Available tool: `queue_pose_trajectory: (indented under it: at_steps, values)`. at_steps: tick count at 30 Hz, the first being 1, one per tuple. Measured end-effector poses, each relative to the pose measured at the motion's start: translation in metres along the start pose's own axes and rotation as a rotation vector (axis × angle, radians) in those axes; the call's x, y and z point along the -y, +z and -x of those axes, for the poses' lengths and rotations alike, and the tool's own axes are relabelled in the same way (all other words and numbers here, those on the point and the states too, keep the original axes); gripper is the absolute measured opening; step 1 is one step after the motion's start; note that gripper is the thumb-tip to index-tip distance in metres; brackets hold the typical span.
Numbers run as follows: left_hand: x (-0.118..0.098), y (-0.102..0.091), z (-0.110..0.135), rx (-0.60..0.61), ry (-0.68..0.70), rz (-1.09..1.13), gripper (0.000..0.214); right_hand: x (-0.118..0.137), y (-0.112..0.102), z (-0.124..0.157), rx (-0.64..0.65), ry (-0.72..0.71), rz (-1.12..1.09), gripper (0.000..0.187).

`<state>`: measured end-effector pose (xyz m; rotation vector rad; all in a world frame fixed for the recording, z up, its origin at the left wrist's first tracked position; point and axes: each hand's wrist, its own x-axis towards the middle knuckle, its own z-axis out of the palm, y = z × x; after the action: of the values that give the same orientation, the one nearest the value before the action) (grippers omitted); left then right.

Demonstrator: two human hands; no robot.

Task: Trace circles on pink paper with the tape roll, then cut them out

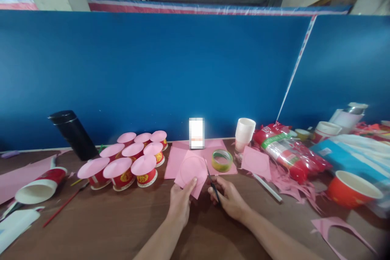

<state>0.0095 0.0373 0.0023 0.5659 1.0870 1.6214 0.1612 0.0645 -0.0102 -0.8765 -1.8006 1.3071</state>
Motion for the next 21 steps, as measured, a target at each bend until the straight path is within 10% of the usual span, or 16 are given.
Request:
queue_pose_trajectory:
  at_steps: [21]
  values:
    - [-0.0013, 0.0001, 0.0002, -0.025, -0.014, 0.048, 0.052, 0.0045, -0.0001, 0.0002, -0.006, 0.006, 0.004, 0.024]
